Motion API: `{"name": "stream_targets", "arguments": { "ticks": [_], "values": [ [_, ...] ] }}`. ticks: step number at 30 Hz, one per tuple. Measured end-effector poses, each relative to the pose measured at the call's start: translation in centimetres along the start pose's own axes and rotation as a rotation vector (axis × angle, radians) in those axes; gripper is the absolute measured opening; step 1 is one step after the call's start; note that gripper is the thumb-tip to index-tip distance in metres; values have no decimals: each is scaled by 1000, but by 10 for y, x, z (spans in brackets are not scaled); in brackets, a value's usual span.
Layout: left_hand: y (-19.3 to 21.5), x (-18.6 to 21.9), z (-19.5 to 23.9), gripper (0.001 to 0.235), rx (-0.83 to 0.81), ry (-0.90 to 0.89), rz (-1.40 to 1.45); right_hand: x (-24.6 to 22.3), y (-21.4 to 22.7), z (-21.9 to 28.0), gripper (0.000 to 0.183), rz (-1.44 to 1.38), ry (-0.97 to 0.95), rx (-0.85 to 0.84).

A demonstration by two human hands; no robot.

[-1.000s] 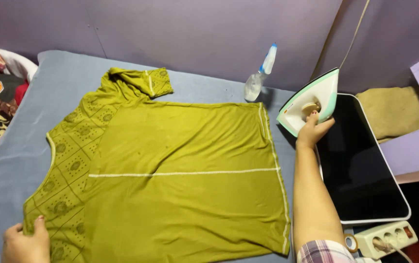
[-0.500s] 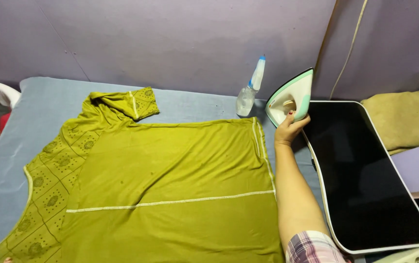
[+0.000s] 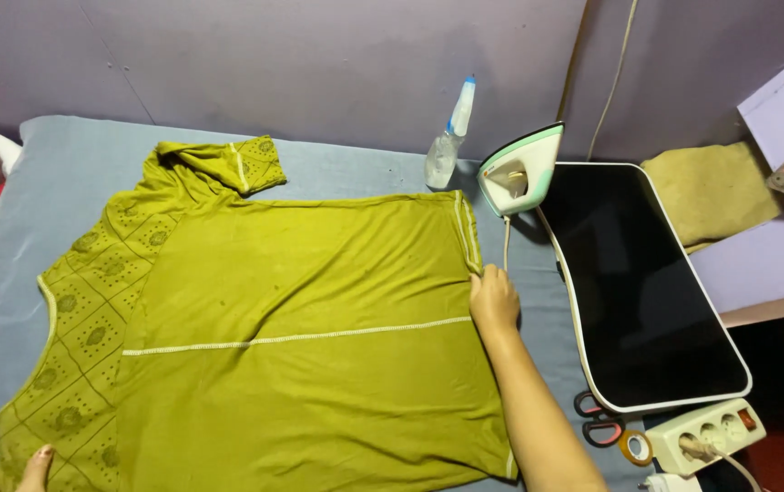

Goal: The person is ironing and folding a green long-sleeved shirt on a flat blue surface using a hand iron and a spray bottle.

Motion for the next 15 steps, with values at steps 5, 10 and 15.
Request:
{"name": "stream_targets", "arguments": {
  "ticks": [5,10,15],
  "values": [
    [-13,-21,36,51,-35,21,-31,26,20,3,22,-31,-58,56],
    [-17,-24,42,45,-252,-189,282,6,45,65,50,59,-68,-127],
    [-15,-35,57,42,-478,-383,586,-23,130,194,66,142,-177,-269]
  ]
}}
Point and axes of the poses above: each hand's wrist, its own z-axis away from the middle knuckle, its own y-axis out of the back of the hand, x = y × z, the point moved 7 cm from there along -z, towards the middle knuckle, and after that the axes turned 5 degrees about -x, right-handed, at the moved point
